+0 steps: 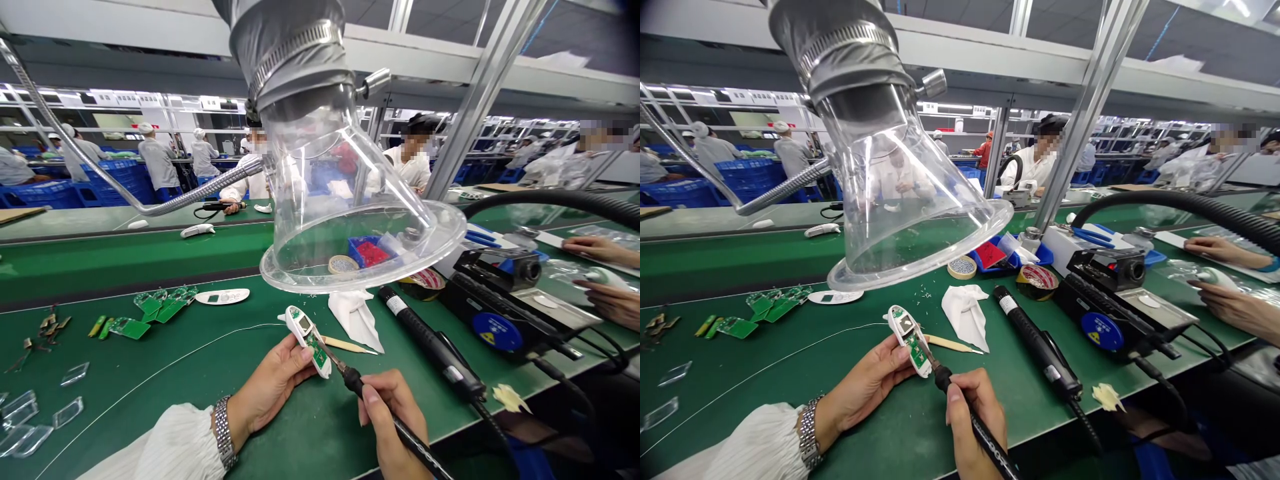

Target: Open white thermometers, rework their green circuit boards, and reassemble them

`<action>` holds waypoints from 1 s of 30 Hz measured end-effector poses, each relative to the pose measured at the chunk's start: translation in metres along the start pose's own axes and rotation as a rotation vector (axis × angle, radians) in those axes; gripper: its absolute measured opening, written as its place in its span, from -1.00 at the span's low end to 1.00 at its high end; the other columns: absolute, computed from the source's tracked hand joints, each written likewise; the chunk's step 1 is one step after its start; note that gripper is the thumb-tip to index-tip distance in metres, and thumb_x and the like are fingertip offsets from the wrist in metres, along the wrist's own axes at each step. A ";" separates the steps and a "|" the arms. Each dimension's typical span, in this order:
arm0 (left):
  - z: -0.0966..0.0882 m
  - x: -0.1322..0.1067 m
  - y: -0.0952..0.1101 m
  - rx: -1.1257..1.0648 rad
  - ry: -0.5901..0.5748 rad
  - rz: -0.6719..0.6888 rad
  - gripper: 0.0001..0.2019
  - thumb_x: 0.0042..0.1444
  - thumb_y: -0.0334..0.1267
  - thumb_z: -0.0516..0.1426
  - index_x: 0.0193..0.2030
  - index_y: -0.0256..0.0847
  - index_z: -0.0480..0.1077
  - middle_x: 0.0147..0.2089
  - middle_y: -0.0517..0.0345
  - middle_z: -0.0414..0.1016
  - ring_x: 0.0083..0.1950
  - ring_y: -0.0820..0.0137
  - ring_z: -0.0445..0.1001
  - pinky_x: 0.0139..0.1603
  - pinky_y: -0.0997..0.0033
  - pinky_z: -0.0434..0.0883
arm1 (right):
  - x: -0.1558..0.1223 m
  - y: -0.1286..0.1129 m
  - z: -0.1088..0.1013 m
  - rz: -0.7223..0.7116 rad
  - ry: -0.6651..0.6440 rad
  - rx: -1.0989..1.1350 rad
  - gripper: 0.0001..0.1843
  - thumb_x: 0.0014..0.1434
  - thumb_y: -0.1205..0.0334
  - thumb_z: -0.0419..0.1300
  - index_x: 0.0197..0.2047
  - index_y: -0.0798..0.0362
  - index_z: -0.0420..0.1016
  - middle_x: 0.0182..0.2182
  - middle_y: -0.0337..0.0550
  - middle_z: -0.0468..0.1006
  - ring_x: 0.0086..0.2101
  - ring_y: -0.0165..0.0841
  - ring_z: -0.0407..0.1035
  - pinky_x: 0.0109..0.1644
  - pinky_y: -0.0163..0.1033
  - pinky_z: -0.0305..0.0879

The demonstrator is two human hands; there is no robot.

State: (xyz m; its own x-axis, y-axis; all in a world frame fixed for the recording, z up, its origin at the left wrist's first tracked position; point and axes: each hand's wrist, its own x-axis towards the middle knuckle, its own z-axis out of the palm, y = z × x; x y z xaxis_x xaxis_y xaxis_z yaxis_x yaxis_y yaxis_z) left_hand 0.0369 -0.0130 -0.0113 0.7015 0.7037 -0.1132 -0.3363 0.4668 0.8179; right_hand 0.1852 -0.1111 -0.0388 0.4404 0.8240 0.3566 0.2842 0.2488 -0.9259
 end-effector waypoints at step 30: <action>0.000 0.001 -0.002 -0.002 -0.001 -0.013 -0.62 0.11 -0.24 0.14 0.08 -0.23 0.31 -0.01 -0.04 0.46 0.03 0.26 0.40 0.15 0.21 0.20 | 0.006 -0.019 -0.002 0.229 0.087 0.146 -0.72 0.14 -0.04 0.08 -0.37 0.02 0.29 -0.69 -0.33 0.31 -0.60 -0.42 0.21 -0.48 -0.34 0.17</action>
State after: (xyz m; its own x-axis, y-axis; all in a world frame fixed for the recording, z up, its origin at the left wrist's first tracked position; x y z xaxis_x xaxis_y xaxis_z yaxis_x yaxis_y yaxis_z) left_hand 0.0377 -0.0132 -0.0127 0.7065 0.6970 -0.1228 -0.3285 0.4766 0.8155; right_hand 0.1842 -0.1119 -0.0190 0.5520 0.8221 0.1394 0.0458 0.1370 -0.9895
